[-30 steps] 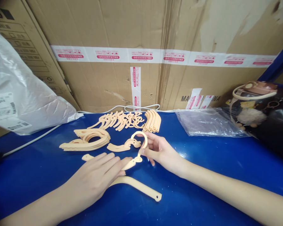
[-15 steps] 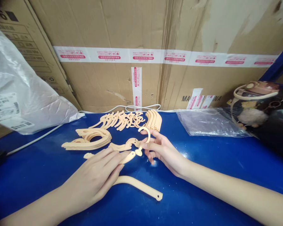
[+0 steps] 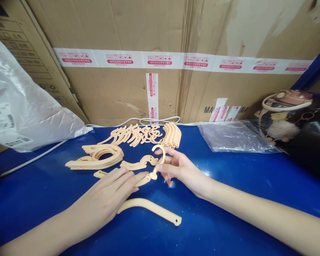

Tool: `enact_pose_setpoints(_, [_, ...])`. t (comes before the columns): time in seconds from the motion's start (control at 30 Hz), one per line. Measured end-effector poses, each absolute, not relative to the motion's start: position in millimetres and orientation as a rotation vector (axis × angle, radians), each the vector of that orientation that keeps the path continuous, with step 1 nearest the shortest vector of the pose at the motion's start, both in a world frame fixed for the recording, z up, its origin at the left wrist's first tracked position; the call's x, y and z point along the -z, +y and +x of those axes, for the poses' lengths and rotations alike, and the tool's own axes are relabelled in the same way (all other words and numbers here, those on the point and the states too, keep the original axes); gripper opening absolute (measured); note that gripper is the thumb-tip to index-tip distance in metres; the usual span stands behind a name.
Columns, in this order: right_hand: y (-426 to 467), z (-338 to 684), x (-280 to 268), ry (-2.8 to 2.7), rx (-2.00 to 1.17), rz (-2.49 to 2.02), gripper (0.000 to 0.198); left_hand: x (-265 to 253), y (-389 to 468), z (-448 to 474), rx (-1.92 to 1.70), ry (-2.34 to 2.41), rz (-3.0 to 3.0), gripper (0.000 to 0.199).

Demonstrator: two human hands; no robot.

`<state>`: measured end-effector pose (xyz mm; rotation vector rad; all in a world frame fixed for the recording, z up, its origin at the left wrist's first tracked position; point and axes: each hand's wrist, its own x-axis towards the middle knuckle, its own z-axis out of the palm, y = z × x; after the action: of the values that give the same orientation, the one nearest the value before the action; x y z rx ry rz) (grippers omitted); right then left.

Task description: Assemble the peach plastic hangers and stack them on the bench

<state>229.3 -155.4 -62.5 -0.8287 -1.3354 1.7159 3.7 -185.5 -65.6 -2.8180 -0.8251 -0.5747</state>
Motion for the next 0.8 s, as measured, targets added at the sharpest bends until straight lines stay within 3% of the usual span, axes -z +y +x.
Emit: enact_pose_setpoints(0.8, [-155.7,231.2,65.8,-1.445,-1.714,-0.786,0.038,63.5,-185.4,5.1,0.579,-0.794,-2.785,0.035])
